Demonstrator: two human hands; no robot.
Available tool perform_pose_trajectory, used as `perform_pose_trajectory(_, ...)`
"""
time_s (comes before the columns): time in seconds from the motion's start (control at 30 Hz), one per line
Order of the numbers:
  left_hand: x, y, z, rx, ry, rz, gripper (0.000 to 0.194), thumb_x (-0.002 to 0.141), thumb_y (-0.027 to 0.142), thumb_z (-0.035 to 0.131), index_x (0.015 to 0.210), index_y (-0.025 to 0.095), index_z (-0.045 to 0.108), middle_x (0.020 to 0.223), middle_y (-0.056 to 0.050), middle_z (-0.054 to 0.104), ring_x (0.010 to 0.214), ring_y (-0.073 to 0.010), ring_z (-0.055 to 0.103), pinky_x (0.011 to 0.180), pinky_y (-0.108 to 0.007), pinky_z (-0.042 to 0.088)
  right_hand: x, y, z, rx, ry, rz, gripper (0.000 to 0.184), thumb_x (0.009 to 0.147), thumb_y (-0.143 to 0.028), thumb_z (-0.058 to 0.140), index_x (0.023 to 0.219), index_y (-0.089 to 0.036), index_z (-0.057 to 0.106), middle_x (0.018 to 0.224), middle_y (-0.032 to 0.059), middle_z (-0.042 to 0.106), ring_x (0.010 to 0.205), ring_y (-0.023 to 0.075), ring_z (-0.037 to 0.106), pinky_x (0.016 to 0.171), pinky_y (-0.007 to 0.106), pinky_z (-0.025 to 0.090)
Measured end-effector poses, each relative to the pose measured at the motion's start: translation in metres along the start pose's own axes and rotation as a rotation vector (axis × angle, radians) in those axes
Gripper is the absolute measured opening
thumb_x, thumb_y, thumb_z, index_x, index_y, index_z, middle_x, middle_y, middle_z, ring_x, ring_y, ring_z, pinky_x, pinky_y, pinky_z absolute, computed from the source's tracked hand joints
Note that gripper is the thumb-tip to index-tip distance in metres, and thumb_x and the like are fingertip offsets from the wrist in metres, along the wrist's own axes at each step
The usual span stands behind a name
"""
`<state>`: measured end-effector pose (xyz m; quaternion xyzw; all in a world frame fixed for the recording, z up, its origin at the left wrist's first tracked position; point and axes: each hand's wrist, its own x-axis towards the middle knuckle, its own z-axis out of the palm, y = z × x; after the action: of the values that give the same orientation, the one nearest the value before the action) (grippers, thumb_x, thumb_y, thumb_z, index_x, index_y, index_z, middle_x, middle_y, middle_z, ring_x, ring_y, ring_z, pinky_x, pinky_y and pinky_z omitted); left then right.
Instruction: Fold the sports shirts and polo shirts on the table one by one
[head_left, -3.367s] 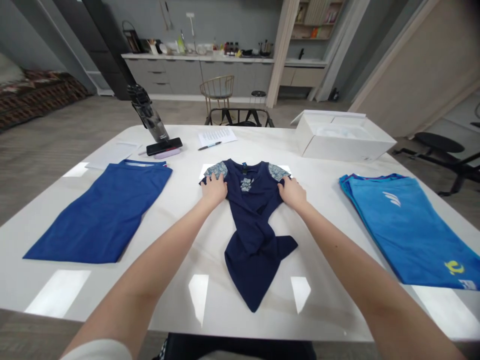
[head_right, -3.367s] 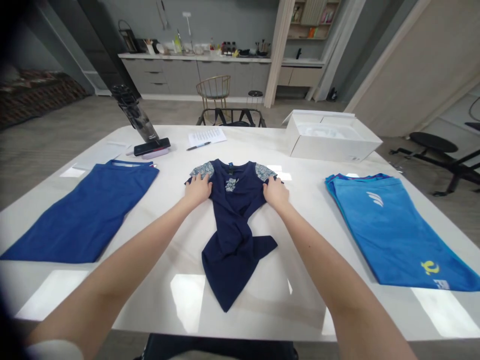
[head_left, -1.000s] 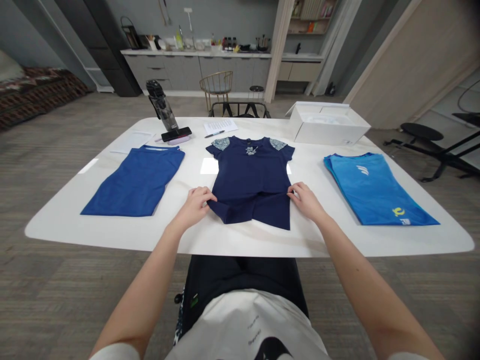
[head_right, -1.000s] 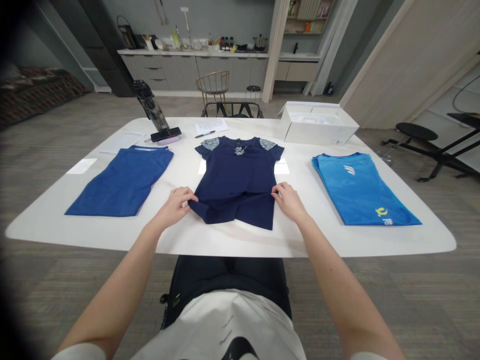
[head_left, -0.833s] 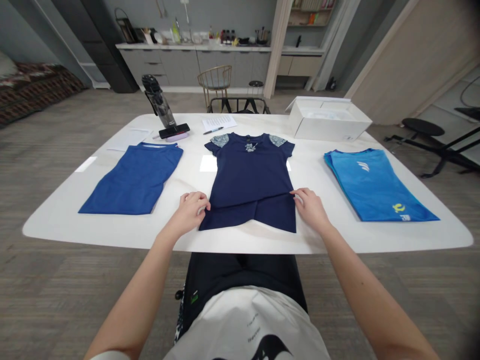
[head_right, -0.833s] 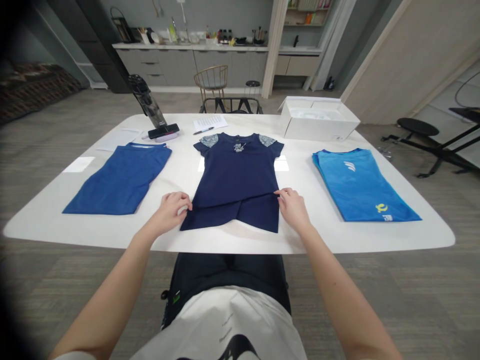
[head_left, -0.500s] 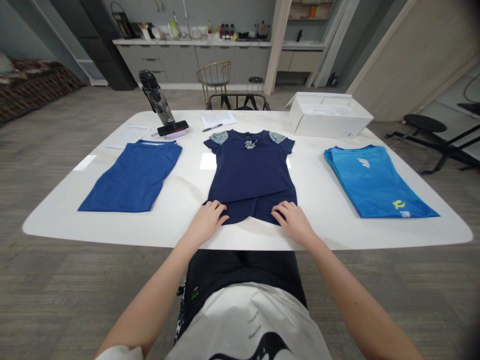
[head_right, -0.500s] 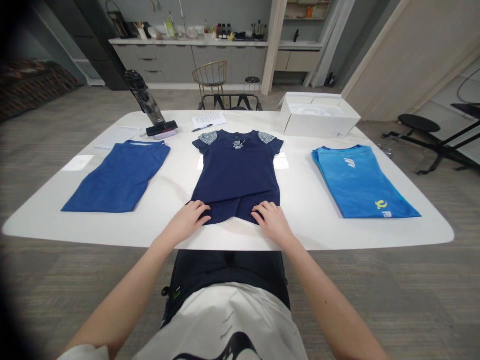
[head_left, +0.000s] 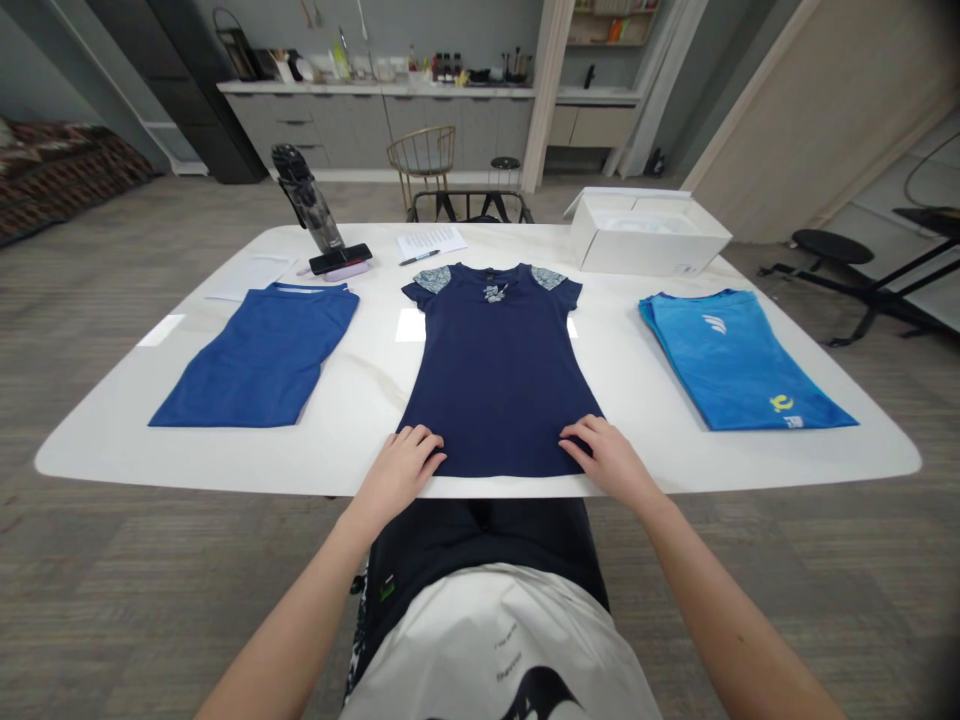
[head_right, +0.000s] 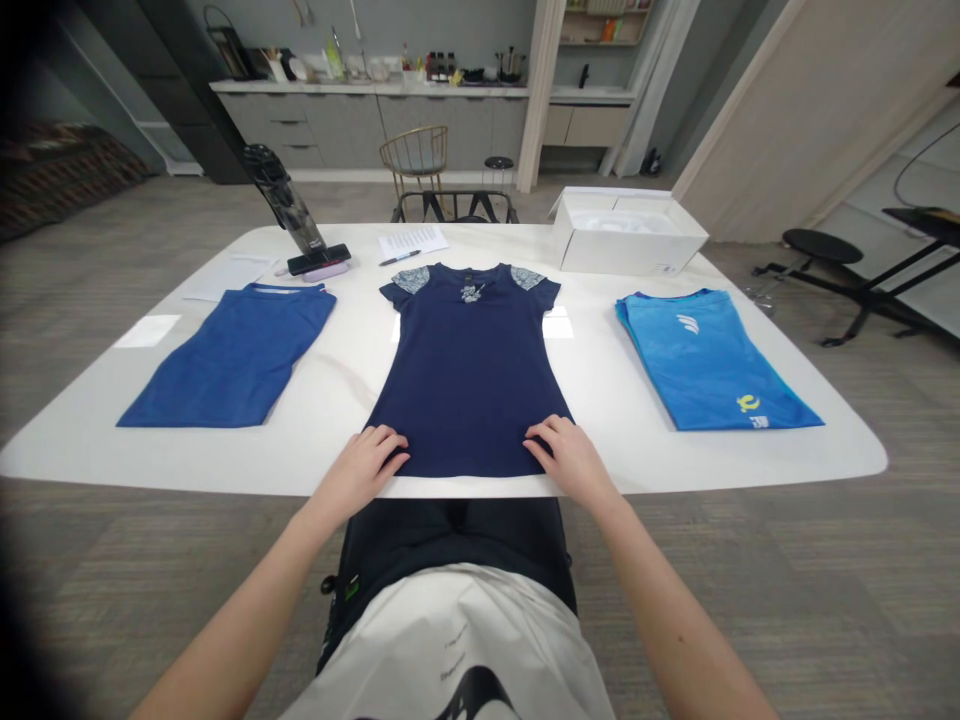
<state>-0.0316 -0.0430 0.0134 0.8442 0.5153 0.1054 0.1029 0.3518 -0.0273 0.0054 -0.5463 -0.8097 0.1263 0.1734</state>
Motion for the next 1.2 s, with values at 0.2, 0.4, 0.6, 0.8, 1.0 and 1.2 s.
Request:
perform_pose_trajectory(0.2,-0.009,0.013,0.004,-0.047,-0.004,-0.037,0.021,0.103,0.036,0.047,0.112,0.025,0.062,0.108,-0.006,0.064,0.097,-0.0233,0.062,0.087,-0.038,0.050,-0.017,0.002,0.002,0.001,-0.032,0.005,0.018,0.100,-0.039,0.054,0.103,-0.026,0.066,0.095,0.0074,0.067,0.089,0.0259,0.063,0.082,0.042,0.050)
perform_pose_trajectory(0.4,0.023,0.015,-0.006,-0.074,0.002,-0.056,0.019,0.104,0.034,0.043,0.108,0.027,0.060,0.101,-0.003,0.066,0.090,-0.0205,0.066,0.080,-0.033,0.052,-0.001,0.002,-0.011,0.054,-0.112,0.043,0.022,0.100,-0.043,0.052,0.091,-0.028,0.066,0.078,0.0018,0.061,0.073,0.0205,0.060,0.068,0.035,0.047)
perform_pose_trajectory(0.6,0.103,0.016,-0.016,0.014,0.052,0.065,0.019,0.102,0.027,0.046,0.113,0.024,0.061,0.111,-0.006,0.065,0.103,-0.0230,0.064,0.088,-0.036,0.052,0.077,-0.001,-0.017,0.101,0.001,-0.011,0.016,0.099,-0.036,0.056,0.098,-0.026,0.069,0.096,0.0038,0.065,0.087,0.0193,0.063,0.078,0.031,0.049)
perform_pose_trajectory(0.8,0.191,0.010,-0.016,0.004,0.036,0.134,0.020,0.098,0.026,0.050,0.114,0.027,0.063,0.117,-0.005,0.065,0.106,-0.0227,0.064,0.085,-0.034,0.053,0.174,0.051,-0.019,0.019,0.084,0.158,0.017,0.096,-0.035,0.059,0.097,-0.023,0.072,0.098,0.0056,0.066,0.087,0.0198,0.062,0.080,0.032,0.049)
perform_pose_trajectory(1.0,0.321,-0.012,-0.001,-0.160,0.031,0.042,0.019,0.093,0.028,0.056,0.110,0.026,0.065,0.113,-0.005,0.068,0.099,-0.0231,0.066,0.085,-0.035,0.053,0.256,0.126,-0.025,-0.044,0.234,0.530,0.034,0.095,-0.041,0.057,0.121,-0.021,0.067,0.122,0.0139,0.063,0.105,0.0287,0.064,0.088,0.039,0.050)
perform_pose_trajectory(1.2,0.454,-0.020,0.007,-0.080,0.023,0.008,0.031,0.096,0.028,0.055,0.126,0.022,0.060,0.120,-0.011,0.068,0.106,-0.0265,0.065,0.094,-0.040,0.050,0.309,0.180,-0.027,-0.086,0.251,0.655,0.050,0.095,-0.043,0.056,0.138,-0.017,0.060,0.136,0.0204,0.055,0.116,0.0346,0.062,0.094,0.045,0.050)
